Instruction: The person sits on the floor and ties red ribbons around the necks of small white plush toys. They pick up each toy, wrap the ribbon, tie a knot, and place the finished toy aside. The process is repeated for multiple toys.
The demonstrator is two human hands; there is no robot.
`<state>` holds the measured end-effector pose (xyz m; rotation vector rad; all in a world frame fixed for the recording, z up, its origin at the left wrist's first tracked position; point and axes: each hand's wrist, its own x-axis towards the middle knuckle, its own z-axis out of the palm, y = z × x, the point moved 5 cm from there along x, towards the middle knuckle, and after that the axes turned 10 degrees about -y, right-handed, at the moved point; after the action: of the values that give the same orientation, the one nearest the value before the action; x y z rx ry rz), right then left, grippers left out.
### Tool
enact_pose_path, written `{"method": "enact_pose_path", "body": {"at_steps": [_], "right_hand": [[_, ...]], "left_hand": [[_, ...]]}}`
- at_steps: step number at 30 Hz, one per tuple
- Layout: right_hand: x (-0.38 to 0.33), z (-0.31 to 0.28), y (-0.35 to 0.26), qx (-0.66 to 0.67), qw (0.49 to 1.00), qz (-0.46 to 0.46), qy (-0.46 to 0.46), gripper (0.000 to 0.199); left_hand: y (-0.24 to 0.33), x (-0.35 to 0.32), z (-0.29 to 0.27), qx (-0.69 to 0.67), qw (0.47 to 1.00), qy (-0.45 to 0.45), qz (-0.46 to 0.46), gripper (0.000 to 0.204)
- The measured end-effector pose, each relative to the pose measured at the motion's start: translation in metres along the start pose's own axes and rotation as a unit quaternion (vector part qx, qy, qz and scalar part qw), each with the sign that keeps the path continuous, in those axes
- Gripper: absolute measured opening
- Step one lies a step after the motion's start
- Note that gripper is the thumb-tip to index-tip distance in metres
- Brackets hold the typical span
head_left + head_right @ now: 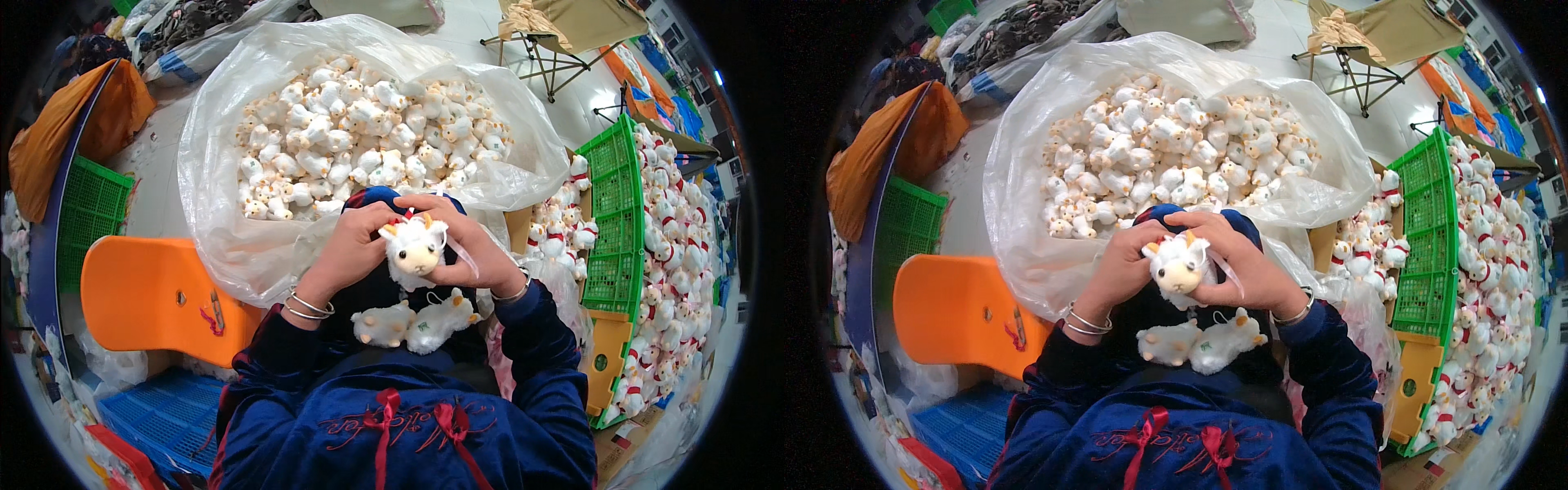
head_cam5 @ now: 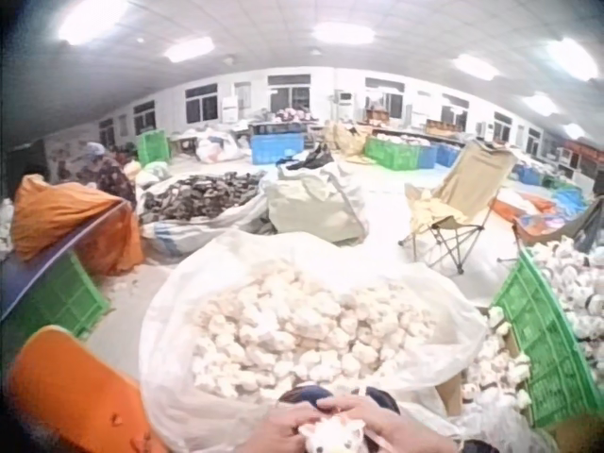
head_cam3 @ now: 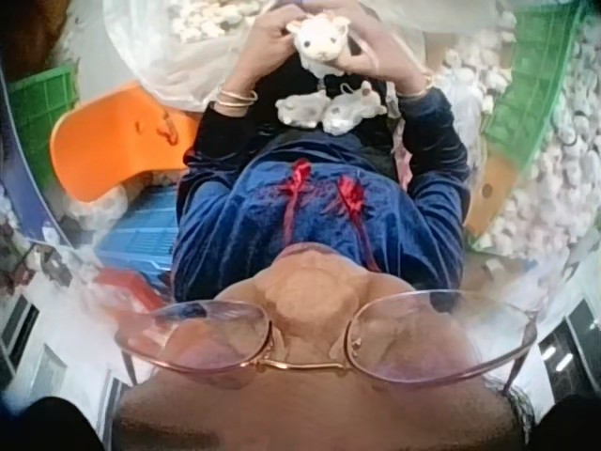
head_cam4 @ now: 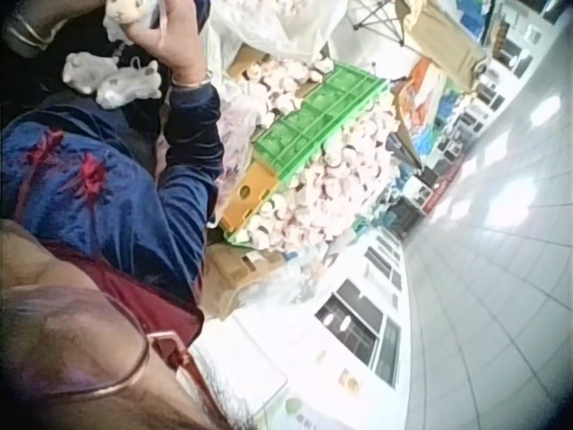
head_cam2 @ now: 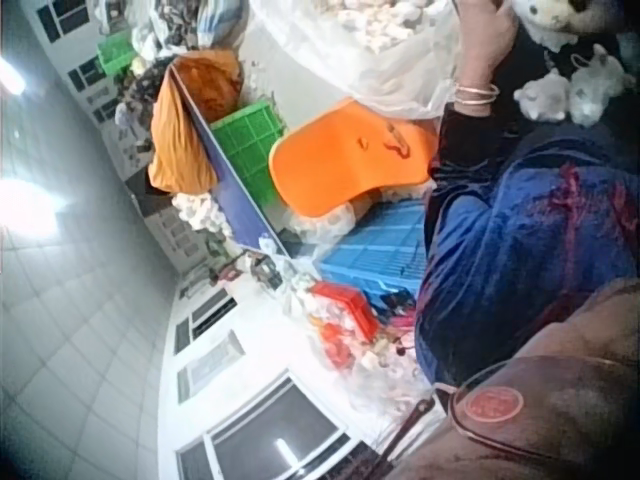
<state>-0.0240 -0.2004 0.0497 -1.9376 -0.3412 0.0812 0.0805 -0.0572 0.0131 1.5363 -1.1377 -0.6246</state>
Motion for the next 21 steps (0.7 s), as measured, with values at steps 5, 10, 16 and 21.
{"method": "enact_pose_path", "body": {"at_steps": [5, 10, 16, 21], "right_hand": [[-0.017, 0.018, 0.011, 0.071, 0.997, 0.002, -0.014, 0.062], [-0.029, 0.036, 0.013, -0.089, 0.996, 0.026, 0.006, 0.06], [-0.052, 0.04, -0.003, -0.191, 0.981, 0.005, 0.042, 0.062], [-0.061, 0.04, -0.016, -0.154, 0.985, -0.066, 0.048, 0.058]], "left_hand": [[-0.004, -0.017, 0.007, -0.065, 0.996, -0.048, 0.037, 0.019], [-0.038, -0.04, 0.002, -0.073, 0.991, 0.06, -0.098, 0.014], [-0.046, -0.043, -0.033, -0.136, 0.957, 0.228, -0.12, 0.019], [-0.028, -0.042, -0.035, -0.17, 0.954, 0.219, -0.116, 0.017]]}}
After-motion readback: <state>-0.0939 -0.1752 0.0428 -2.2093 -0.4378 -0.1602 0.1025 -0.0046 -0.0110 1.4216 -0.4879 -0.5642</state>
